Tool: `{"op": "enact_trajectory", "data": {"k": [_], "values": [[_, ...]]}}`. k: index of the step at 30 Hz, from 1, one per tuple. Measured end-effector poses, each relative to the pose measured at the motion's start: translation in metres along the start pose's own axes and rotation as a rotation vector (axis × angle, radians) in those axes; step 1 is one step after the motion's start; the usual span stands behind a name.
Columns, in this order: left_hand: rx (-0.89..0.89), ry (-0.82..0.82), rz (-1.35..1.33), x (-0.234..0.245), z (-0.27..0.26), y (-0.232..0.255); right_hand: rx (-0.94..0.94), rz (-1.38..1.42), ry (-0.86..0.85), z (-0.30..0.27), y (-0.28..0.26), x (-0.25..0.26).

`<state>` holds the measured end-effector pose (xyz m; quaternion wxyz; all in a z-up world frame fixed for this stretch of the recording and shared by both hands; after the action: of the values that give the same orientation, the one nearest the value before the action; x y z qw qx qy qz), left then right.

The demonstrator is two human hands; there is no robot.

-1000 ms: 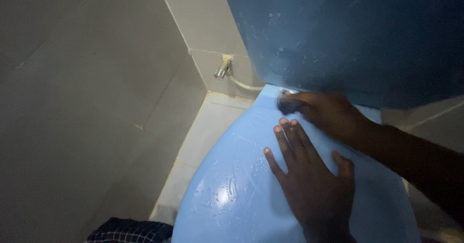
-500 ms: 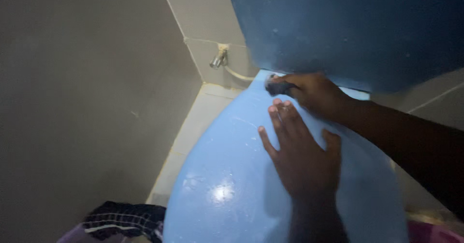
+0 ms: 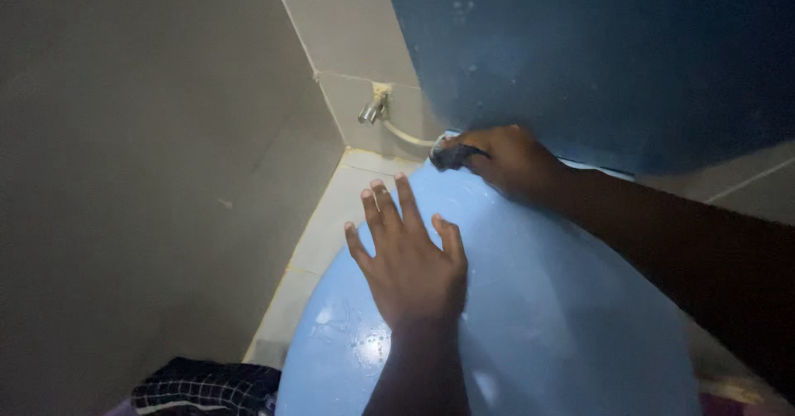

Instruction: The person wipes the exterior of a light blue toilet lid and seat with a dark cloth, repeatedly dipping the cloth into a purple bucket of water. They then lift the lid and wipe the rim of the toilet bowl.

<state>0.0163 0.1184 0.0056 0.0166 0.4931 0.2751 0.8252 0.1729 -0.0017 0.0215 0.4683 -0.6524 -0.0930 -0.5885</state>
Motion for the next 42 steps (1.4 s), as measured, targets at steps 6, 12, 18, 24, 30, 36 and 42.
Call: {"op": "enact_trajectory", "data": {"k": [6, 12, 18, 24, 30, 36, 42], "values": [[0.025, -0.014, -0.028, 0.009, 0.002, 0.014, -0.309, -0.103, -0.112, -0.052, -0.002, 0.03], [0.044, -0.068, -0.064, 0.004, 0.006, 0.013, -0.179, 0.033, 0.009, -0.009, 0.017, -0.002], [0.041, -0.07, -0.033, 0.01, 0.007, 0.01, -0.044, -0.013, 0.062, 0.019, 0.014, -0.018], [0.044, -0.054, -0.043, 0.01, 0.01, 0.009, -0.174, -0.08, -0.043, -0.025, 0.009, 0.014], [0.018, -0.004, -0.074, 0.009, 0.004, 0.008, -0.06, 0.041, 0.001, 0.019, 0.009, -0.012], [0.015, 0.008, -0.075, 0.012, 0.01, 0.011, -0.188, -0.049, -0.093, -0.001, 0.0, 0.013], [0.046, -0.034, -0.089, 0.012, 0.01, 0.009, -0.552, 0.018, -0.24, -0.011, -0.011, 0.025]]}}
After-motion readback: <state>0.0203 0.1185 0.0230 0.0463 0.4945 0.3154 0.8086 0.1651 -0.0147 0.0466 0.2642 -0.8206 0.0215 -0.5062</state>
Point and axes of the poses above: each hand's wrist, its own z-axis towards the middle knuckle, its own x-axis out of the back of the hand, y = z × x, the point moved 2 cm from there along z, towards the middle knuckle, and after that the axes turned 10 degrees about -z, right-handed, at the moved point
